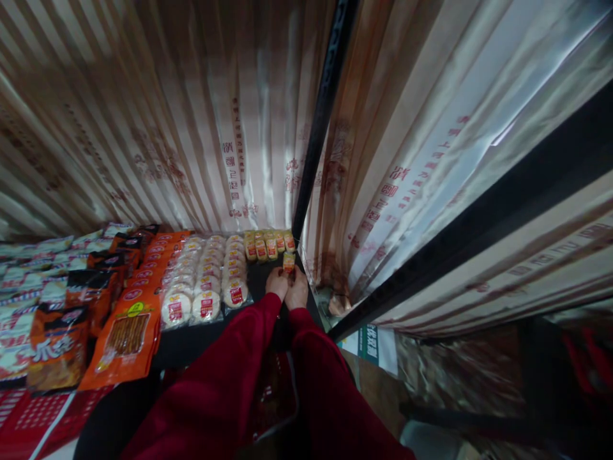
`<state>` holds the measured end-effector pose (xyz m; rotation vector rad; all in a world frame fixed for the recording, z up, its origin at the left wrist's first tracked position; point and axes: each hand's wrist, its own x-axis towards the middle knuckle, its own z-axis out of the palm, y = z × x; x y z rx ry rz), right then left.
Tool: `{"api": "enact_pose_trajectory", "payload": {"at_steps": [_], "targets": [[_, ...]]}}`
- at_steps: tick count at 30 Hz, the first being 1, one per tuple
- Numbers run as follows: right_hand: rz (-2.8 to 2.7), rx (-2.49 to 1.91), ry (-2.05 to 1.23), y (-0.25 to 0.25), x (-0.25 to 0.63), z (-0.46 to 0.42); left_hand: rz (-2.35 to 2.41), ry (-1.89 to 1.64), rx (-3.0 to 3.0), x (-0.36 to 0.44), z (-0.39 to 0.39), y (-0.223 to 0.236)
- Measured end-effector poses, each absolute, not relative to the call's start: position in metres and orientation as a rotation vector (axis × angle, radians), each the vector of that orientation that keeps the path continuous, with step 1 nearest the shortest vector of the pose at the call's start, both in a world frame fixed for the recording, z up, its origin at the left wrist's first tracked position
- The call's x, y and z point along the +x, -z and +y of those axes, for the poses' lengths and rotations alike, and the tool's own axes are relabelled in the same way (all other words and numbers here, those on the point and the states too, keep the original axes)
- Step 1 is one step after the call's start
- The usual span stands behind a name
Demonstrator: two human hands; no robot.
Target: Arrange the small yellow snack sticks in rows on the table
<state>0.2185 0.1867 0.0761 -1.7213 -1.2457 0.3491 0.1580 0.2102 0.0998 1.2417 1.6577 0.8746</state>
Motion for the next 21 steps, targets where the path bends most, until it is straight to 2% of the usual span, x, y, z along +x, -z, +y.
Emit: {"api": "enact_pose_trajectory", "payload": {"at_steps": [21], "targets": [[-1.187, -1.636, -0.348, -0.075, 0.222, 0.23, 1.495, -0.959, 1.149, 0.169, 0.252, -0.1]]}}
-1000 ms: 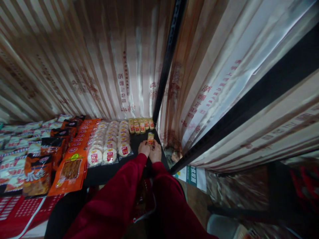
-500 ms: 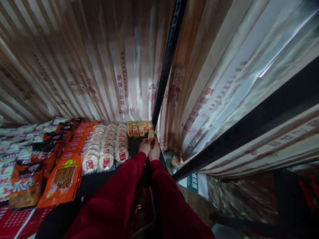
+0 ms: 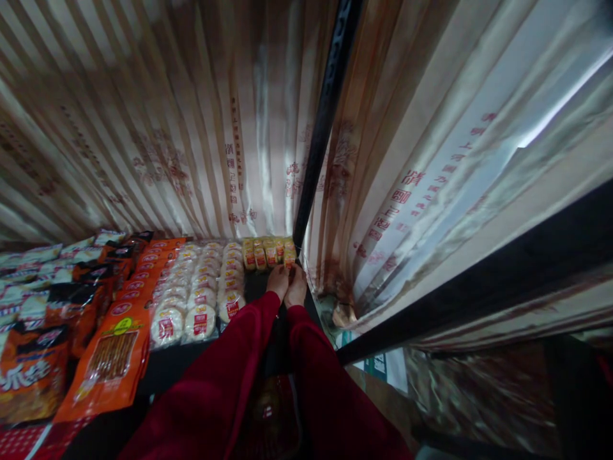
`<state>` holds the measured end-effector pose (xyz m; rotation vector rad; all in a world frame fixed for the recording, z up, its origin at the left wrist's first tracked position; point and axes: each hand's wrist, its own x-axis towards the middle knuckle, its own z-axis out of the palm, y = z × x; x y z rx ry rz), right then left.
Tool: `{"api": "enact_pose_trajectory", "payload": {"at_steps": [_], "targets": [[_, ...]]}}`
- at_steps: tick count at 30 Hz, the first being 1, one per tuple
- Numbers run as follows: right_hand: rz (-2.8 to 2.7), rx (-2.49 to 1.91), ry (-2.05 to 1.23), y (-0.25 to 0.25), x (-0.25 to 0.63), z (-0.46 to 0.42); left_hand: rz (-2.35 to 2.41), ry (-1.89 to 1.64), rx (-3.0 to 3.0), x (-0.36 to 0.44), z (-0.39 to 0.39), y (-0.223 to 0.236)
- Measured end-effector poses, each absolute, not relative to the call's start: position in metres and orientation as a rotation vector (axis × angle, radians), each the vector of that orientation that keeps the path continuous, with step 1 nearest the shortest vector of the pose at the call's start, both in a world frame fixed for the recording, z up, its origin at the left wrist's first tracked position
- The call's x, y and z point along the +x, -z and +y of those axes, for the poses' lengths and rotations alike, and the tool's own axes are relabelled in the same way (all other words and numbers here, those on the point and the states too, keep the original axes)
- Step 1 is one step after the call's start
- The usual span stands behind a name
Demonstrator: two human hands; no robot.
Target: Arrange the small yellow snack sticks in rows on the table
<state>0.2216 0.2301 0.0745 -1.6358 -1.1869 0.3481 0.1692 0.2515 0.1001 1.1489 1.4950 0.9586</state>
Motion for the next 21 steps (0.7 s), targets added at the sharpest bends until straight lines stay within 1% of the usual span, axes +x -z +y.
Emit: {"api": "enact_pose_trajectory", "payload": {"at_steps": [8, 21], "targets": [[-1.272, -1.61, -0.303, -0.063, 0.221, 0.242, 1.613, -0.907, 1.295, 0.156, 0.257, -0.096], [-1.341, -1.55, -0.264, -0.053, 0.216, 0.247, 1.527, -0.912, 1.462, 0.153, 0.257, -0.1]]}}
